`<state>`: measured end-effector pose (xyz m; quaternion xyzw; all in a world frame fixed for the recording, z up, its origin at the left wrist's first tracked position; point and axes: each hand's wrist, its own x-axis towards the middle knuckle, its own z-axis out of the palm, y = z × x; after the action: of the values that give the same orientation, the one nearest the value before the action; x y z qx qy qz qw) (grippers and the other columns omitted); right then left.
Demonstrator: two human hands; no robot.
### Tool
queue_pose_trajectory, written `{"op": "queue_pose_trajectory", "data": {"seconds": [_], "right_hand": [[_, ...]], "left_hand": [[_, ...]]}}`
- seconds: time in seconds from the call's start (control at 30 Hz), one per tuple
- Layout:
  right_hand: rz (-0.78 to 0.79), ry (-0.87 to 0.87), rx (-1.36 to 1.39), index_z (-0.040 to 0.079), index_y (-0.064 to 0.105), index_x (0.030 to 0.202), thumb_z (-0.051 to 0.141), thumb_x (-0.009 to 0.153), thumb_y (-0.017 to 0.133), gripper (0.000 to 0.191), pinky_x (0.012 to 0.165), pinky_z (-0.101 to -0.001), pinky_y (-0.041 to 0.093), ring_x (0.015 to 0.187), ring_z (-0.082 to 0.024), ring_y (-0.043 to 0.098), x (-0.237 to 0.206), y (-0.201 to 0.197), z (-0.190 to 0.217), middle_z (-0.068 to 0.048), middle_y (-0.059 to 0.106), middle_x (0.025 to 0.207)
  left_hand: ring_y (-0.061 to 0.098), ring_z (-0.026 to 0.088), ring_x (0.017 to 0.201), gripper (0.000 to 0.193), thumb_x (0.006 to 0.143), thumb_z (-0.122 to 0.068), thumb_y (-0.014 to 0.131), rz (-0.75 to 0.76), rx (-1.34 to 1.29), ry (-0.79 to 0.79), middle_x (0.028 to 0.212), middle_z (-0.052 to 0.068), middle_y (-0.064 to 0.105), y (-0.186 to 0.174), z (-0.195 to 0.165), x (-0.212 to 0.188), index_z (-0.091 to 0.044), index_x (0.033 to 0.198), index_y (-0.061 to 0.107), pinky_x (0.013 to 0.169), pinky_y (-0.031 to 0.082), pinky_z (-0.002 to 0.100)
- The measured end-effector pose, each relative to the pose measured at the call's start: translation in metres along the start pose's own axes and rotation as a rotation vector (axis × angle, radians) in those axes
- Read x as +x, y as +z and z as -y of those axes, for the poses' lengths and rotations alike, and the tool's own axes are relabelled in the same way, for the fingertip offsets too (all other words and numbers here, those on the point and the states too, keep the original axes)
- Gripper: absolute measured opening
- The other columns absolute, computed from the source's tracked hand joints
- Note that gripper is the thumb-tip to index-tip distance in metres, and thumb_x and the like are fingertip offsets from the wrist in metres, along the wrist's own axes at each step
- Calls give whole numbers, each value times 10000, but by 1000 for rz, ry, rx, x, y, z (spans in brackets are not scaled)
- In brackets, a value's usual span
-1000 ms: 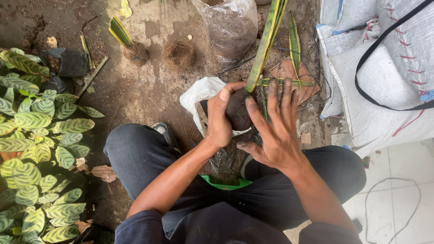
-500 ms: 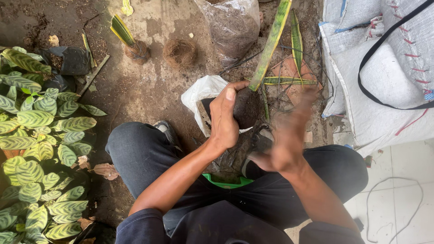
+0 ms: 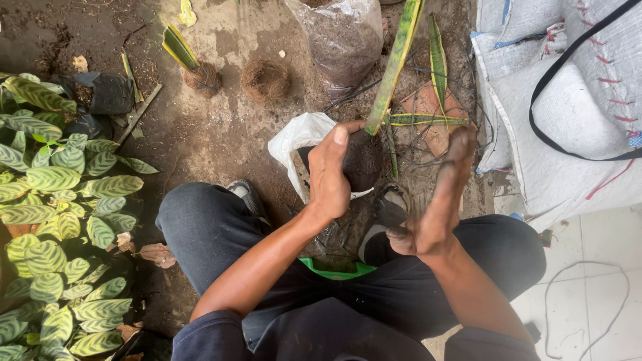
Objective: The person holds a snake plant cutting with a soil ball and repeatedly packs additional soil around the base by hand. They rotate the plant to shape the soil ball and occasionally reach into a white bag to add more soil.
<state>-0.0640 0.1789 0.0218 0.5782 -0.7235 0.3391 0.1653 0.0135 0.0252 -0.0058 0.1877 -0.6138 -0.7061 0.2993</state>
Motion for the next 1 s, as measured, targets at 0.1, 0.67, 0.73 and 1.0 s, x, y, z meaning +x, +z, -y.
{"op": "queue_pose_trajectory", "data": {"seconds": [0.1, 0.67, 0.73, 1.0], "right_hand": [[133, 32, -69, 144, 418, 1597, 704, 984, 442, 831, 1274, -740, 44, 1584, -508, 36, 0, -1, 0, -265, 77, 1698], [238, 66, -111, 209, 374, 1614, 781, 987, 386, 849, 1259, -731, -2, 1591, -513, 5, 4, -5, 2, -269, 44, 1710], [79, 13, -87, 218, 334, 1639, 753, 992, 359, 840, 1241, -719, -26, 1596, -485, -38, 3, -4, 1, -241, -9, 1722], [33, 81, -54, 191, 283, 1649, 782, 986, 354, 891, 1272, -717, -1, 1616, -474, -29, -4, -1, -3, -214, 3, 1761]], "left_hand": [[609, 190, 988, 614, 1104, -463, 396, 40, -122, -98, 1063, 162, 703, -1, 3, 2, 69, 1222, 678, 944, 493, 332], [632, 192, 1029, 601, 1096, -448, 408, 169, -269, -90, 1109, 144, 710, -7, 2, 4, 84, 1214, 661, 991, 496, 313], [664, 199, 976, 615, 1084, -458, 388, 156, -302, -155, 1064, 141, 731, -8, 4, 5, 77, 1182, 675, 962, 523, 320], [644, 190, 1001, 587, 1088, -437, 412, 190, -344, -138, 1083, 143, 712, -8, 9, 3, 80, 1217, 661, 969, 501, 316]]}}
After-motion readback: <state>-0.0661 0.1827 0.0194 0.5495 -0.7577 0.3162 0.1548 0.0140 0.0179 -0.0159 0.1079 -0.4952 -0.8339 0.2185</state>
